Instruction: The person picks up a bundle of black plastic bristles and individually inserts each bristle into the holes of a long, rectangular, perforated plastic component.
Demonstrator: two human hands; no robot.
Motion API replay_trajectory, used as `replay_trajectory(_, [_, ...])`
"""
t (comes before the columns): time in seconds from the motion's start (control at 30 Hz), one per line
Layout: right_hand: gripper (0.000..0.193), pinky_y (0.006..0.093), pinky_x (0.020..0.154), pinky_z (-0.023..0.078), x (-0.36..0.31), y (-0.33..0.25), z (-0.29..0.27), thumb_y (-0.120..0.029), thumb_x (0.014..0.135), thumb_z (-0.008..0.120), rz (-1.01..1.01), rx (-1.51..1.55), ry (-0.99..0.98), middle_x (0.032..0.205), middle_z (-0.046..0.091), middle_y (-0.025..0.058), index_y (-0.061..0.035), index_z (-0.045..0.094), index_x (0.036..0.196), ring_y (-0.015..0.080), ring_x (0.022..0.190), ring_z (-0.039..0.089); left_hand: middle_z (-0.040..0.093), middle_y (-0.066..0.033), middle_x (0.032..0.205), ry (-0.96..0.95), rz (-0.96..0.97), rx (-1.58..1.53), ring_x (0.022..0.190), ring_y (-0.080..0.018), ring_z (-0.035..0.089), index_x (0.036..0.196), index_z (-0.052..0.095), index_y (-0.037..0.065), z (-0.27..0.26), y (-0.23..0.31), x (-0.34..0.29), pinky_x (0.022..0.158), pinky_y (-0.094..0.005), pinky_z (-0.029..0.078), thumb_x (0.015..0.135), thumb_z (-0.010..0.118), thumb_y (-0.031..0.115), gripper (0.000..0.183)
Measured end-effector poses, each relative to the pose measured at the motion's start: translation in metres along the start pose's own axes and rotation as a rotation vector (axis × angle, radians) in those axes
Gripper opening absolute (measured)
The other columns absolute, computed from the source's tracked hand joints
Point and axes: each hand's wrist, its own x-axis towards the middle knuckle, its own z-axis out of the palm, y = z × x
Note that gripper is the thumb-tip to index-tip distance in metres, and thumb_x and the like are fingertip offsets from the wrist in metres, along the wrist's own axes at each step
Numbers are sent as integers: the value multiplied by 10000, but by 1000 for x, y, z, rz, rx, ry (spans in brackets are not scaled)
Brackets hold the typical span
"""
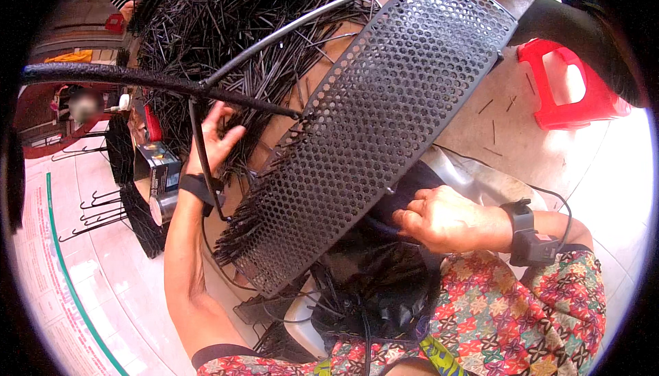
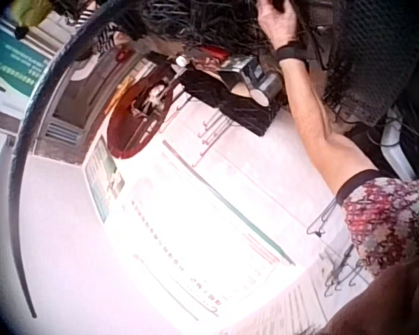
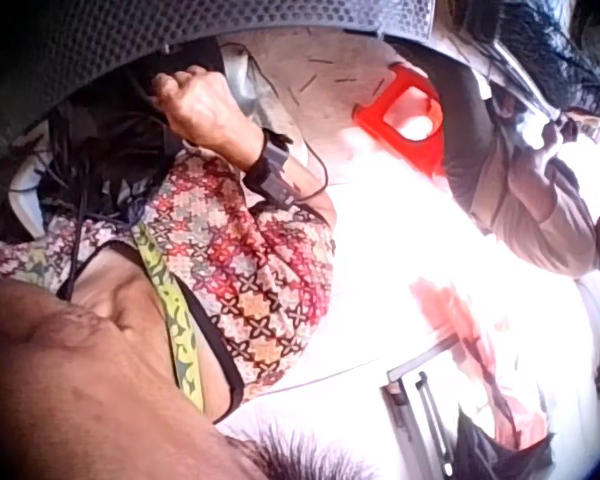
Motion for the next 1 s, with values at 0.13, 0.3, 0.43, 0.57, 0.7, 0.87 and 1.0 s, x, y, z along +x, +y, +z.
replay_trajectory(0.13, [235,362,445,415,2,2,6,-104,668,598,-3,5,0,579,520,120,36,510,835,281,502,502,371,-141,1233,-95,23,361,1150,-289,339,1249,304,77,-36,-5,-21,951,-370,285,567,519,-11,721])
replay_trajectory(0.3, [274,358,437,399,-1,2,4,-68,631,627,-2,20,-6,575,503,103,31,509,858,270,497,487,159,-127,1354,-324,51,747,1254,-305,140,1322,111,114,-17,2,-49,1013,-442,136,472,756,320,1087])
replay_trajectory(0.43, [292,363,445,395,-4,-2,1,-53,613,634,36,-17,-20,594,504,99,29,511,865,266,512,485,179,-179,1334,-200,193,574,1240,-326,163,1306,118,42,-2,-4,-26,1016,-421,143,494,753,290,1060])
replay_trajectory(0.57, [264,369,455,402,-2,6,8,-64,635,620,31,-1,-59,608,515,115,30,509,855,283,525,495,268,-217,1288,-146,125,464,1215,-329,235,1289,138,-10,8,-7,-7,1009,-369,193,502,755,260,1036])
replay_trajectory(0.7, [232,378,456,406,-2,3,4,-96,675,599,50,-15,-71,593,513,126,32,505,844,306,520,502,372,-215,1221,-23,-67,280,1141,-314,360,1244,260,-23,18,-6,11,964,-334,289,520,756,248,918])
replay_trajectory(0.87, [240,379,457,407,-2,-1,1,-97,670,600,73,-8,-67,595,516,126,36,507,847,307,523,504,493,-248,1047,-134,-34,347,982,-340,485,1140,386,-76,9,7,24,843,-359,390,518,719,345,822])
replay_trajectory(1.0, [246,380,453,411,-2,-1,3,-101,667,604,56,7,-73,591,517,130,38,508,846,307,527,508,494,-229,1070,-130,-60,301,1018,-325,470,1146,403,-52,12,-4,26,867,-353,371,693,575,275,584])
